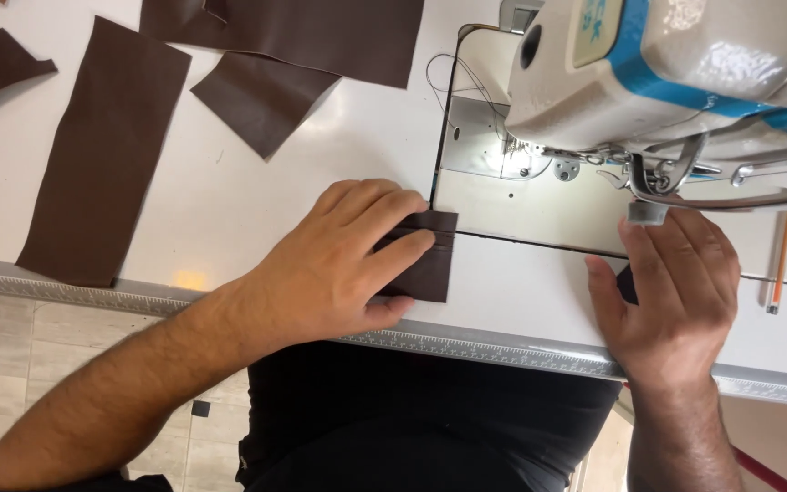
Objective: Assembling a leather card holder by folding pieces, applying glue, and aligning pockets at a sewing station.
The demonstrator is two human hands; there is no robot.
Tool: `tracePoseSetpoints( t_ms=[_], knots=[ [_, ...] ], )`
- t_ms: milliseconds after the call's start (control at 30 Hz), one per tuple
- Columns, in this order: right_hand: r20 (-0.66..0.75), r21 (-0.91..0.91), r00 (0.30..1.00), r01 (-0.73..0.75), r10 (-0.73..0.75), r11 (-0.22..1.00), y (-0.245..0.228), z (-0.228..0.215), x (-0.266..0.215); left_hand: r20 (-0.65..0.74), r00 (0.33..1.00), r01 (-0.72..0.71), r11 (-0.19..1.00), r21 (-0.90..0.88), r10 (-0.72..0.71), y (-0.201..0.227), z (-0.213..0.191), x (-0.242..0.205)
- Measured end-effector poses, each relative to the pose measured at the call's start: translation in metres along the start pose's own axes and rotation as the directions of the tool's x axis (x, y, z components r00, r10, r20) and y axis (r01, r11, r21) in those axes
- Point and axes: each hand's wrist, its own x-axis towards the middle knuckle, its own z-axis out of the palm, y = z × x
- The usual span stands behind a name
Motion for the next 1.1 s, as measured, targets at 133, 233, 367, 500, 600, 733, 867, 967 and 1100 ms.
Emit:
tracePoseSetpoints(
  t_ms=[133,233,367,500,600,733,867,967,1100],
  knots=[
    [0.015,-0.01,1.0,-0.016,0.016,1.0,0.003,0.001,-0.004,-0.026,1.0,-0.001,1.0,0.014,0.002,-0.008,0.012,0.025],
    [0.014,-0.014,1.0,0.013,-0.013,1.0,0.002,-0.001,0.0,-0.004,1.0,-0.02,0.996,0.086,0.02,-0.021,0.02,0.047],
    [0.136,0.122,0.99,0.031,-0.047,0.992,0.0,-0.008,0.026,-0.013,0.997,-0.076,0.987,0.144,0.078,-0.035,0.026,0.068],
    [0.22,0.396,0.961,0.068,-0.167,0.916,-0.003,-0.003,0.062,-0.018,0.996,-0.089,0.991,0.1,0.091,-0.038,0.028,0.071],
    [0.275,0.415,0.955,-0.011,-0.114,0.91,-0.001,0.01,0.057,-0.015,0.998,-0.063,0.996,0.064,0.064,-0.038,0.029,0.07],
    [0.31,0.499,0.947,-0.087,-0.084,0.862,0.004,0.017,0.055,-0.014,0.998,-0.066,0.996,0.063,0.067,-0.041,0.031,0.071],
    [0.315,0.584,0.942,-0.096,-0.117,0.806,0.008,0.017,0.054,-0.023,0.997,-0.074,0.996,0.052,0.076,-0.04,0.03,0.071],
    [0.336,0.6,0.936,-0.128,-0.104,0.789,0.01,0.017,0.05,-0.026,0.998,-0.062,0.997,0.038,0.063,-0.037,0.03,0.073],
    [0.339,0.581,0.936,-0.132,-0.092,0.803,0.009,0.018,0.049,-0.06,0.995,-0.073,0.993,0.096,0.079,-0.033,0.025,0.071]
  ],
)
